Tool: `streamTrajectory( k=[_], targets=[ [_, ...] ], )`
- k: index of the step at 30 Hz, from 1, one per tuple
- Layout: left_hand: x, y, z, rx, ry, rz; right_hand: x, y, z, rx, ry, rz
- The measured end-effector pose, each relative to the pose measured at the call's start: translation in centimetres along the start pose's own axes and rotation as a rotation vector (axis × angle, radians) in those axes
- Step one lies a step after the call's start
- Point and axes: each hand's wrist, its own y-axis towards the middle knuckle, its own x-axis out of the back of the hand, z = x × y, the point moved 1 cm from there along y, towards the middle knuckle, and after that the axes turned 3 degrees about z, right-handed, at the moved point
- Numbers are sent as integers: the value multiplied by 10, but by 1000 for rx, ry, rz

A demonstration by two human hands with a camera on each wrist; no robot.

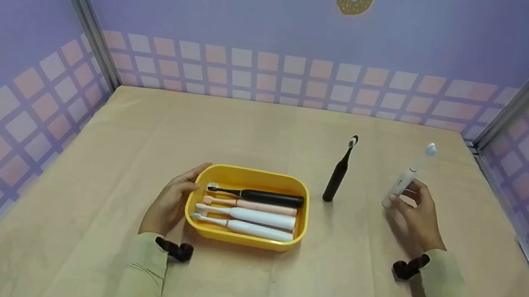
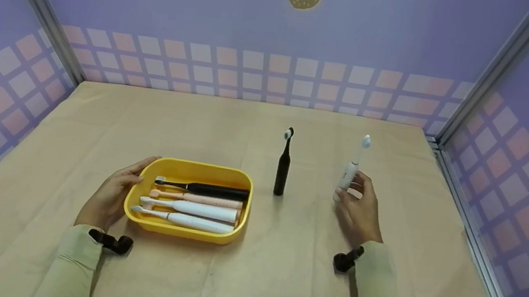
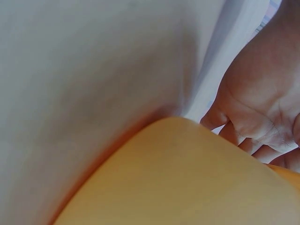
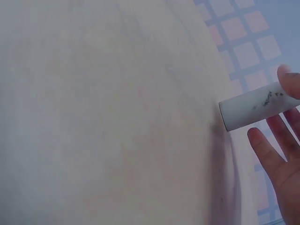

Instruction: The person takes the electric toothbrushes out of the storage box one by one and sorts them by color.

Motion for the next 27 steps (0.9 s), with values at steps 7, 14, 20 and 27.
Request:
streamTrajectory(
  k=[7, 14, 20, 27],
  targets=[
    [0, 0, 0, -4, 3, -11, 4, 0, -2, 57, 72, -75],
    [-1, 0, 0, 6, 2, -14, 11, -4, 0, 65, 79, -137],
    [-1, 1, 0, 3, 6, -14, 15, -7, 8, 50, 109, -202],
    [0, 1, -1, -6, -33, 12, 19, -9, 14, 68, 148, -252]
  ],
)
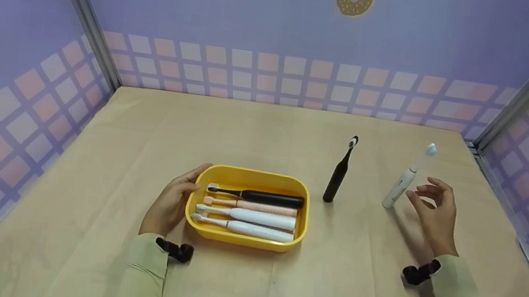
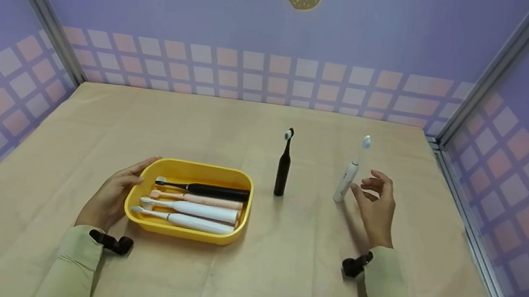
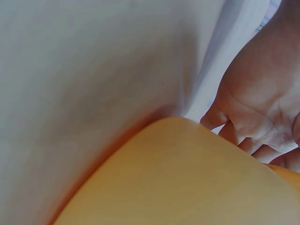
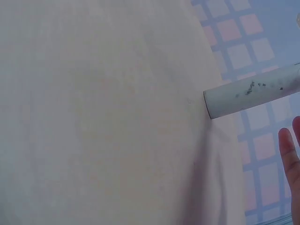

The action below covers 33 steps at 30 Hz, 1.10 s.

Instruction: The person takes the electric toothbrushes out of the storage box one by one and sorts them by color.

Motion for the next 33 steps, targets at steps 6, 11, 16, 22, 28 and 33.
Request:
streamTrajectory(
  k=[6, 11, 16, 22, 28, 33],
  targets=[
    [-1, 0, 1, 7, 15, -19, -1, -7, 17, 65, 28, -14],
    [-1, 0, 1, 8, 12, -19, -5, -14, 35, 135, 19, 13],
    [-1, 0, 1, 9, 10, -21, -12, -16, 44, 174, 19, 51],
    [0, 0, 1, 2, 19, -19, -21, -17, 53, 227, 39, 104],
    [1, 0, 1, -6, 7, 16, -31, -13, 48, 272, 6, 166],
    [2, 1, 0, -13, 6, 40, -40, -14, 57, 273, 2, 247]
  ],
)
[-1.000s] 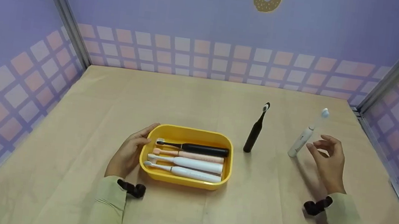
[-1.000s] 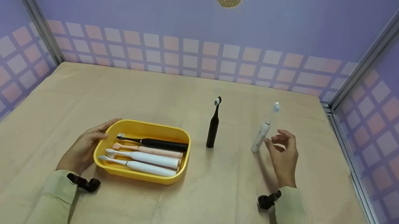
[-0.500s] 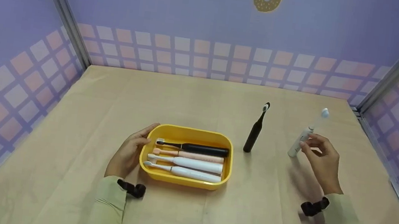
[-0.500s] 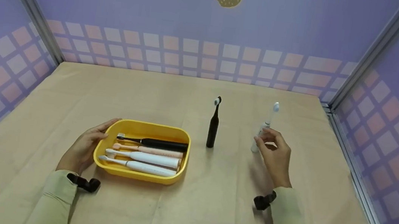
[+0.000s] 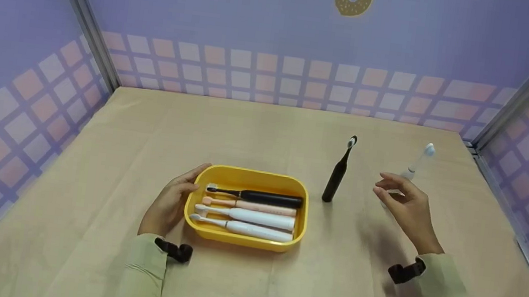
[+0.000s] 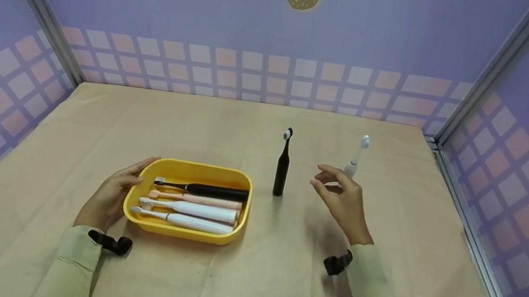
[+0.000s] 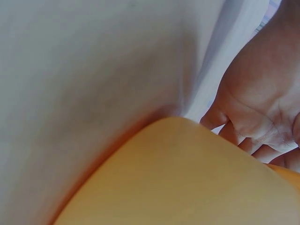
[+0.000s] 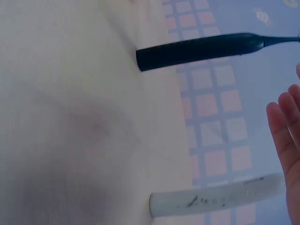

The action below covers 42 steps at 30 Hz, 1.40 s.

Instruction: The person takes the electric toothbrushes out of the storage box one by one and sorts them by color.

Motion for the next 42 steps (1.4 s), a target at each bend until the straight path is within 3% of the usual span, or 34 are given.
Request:
streamTrajectory(
  k=[10, 21, 29, 42],
  targets=[
    [-1, 0, 0, -2, -24, -3, -17, 6, 16, 32, -23, 198],
    [-1, -1, 1, 8, 0, -30, -29, 15, 34, 10, -48, 403],
    [0, -1, 2, 29, 59, -25, -39, 21, 44, 26, -19, 498],
    [-1, -2, 1, 16, 29, -13, -62, 32, 61, 93, -72, 662]
  ],
)
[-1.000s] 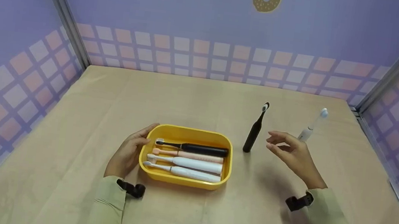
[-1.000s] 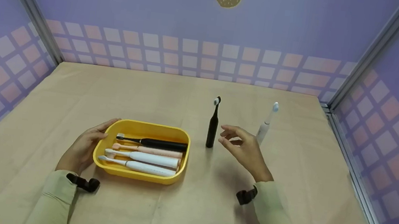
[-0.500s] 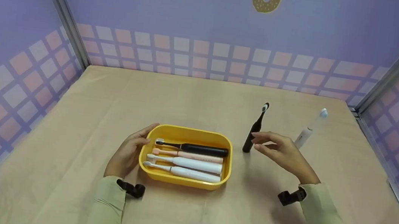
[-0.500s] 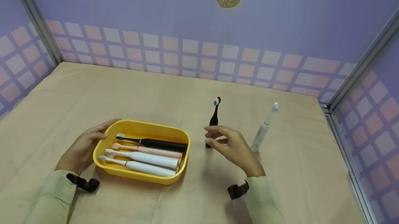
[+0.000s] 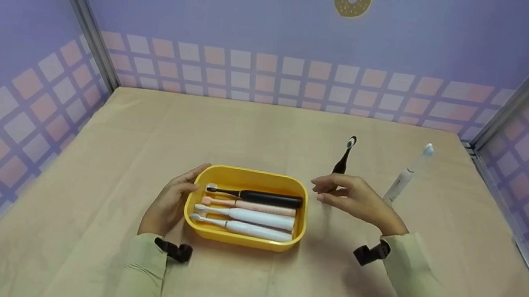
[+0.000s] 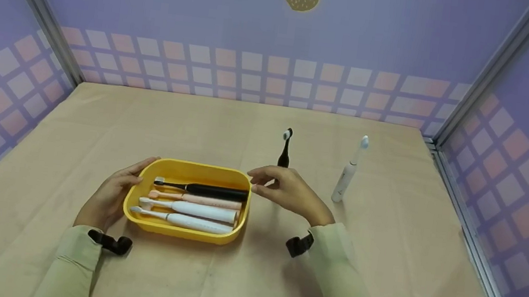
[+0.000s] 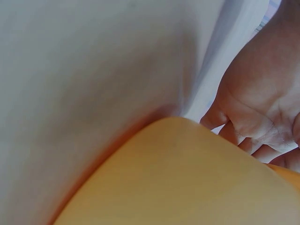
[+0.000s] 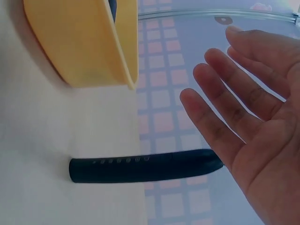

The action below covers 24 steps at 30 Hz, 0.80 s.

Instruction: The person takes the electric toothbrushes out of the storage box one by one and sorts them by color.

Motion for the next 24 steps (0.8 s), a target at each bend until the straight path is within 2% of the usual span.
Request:
streamTrajectory(
  k=[7, 12, 19, 24],
  targets=[
    [1, 1, 0, -1, -3, -8, -9, 12, 12, 21, -15, 98],
    [1, 1, 0, -7, -1, 0, -18, 22, 24, 3, -20, 179],
    [0, 3, -1, -9, -22, -9, -32, 34, 38, 38, -152, 249],
    [0, 3, -1, -11, -32, -14, -41, 41, 45, -4, -180, 304]
  ],
)
